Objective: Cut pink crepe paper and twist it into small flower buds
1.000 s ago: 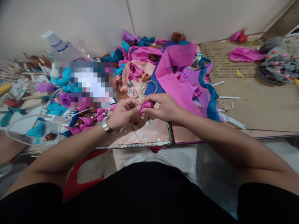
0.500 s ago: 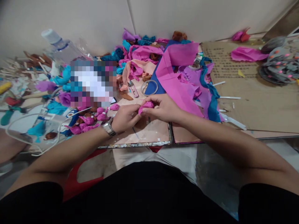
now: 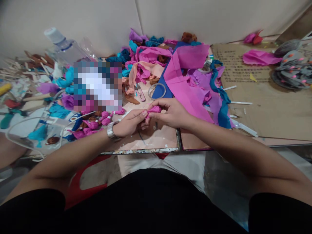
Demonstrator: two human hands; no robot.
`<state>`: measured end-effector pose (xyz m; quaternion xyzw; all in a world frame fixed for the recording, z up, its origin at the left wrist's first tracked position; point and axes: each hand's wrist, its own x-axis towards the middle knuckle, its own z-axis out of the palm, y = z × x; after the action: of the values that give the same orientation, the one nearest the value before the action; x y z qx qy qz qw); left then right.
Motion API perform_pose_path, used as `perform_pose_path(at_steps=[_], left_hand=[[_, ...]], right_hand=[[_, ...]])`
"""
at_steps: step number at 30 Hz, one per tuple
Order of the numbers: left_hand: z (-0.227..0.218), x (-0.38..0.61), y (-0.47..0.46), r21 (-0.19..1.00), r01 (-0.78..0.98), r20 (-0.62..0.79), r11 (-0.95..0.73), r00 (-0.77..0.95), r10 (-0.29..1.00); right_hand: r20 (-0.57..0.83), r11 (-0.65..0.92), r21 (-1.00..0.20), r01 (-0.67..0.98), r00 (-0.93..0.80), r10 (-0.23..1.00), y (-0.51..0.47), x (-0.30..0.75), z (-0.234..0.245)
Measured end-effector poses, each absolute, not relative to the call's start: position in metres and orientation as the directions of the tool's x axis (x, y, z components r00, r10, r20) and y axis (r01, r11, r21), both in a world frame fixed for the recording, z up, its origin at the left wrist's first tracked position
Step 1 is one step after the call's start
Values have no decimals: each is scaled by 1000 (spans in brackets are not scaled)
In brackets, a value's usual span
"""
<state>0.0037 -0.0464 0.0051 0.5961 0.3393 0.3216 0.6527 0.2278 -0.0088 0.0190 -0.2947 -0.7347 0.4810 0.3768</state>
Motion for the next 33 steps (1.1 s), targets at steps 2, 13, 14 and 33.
perform_pose_path(at_steps=[2, 13, 14, 33], left_hand=[[7, 7, -47, 940, -151, -157, 305, 603, 782], [26, 13, -50, 773, -258, -314, 580, 639, 702], [24, 13, -50, 779, -262, -312, 570, 627, 714], [6, 5, -46, 992, -28, -88, 120, 521, 849]], right_hand=[[274, 374, -924, 81, -545, 793, -9, 229, 21], [327, 457, -885, 94, -574, 751, -10, 231, 25], [332, 465, -880, 98, -573, 749, -10, 231, 25], [363, 536, -834, 135, -597, 715, -9, 232, 22]])
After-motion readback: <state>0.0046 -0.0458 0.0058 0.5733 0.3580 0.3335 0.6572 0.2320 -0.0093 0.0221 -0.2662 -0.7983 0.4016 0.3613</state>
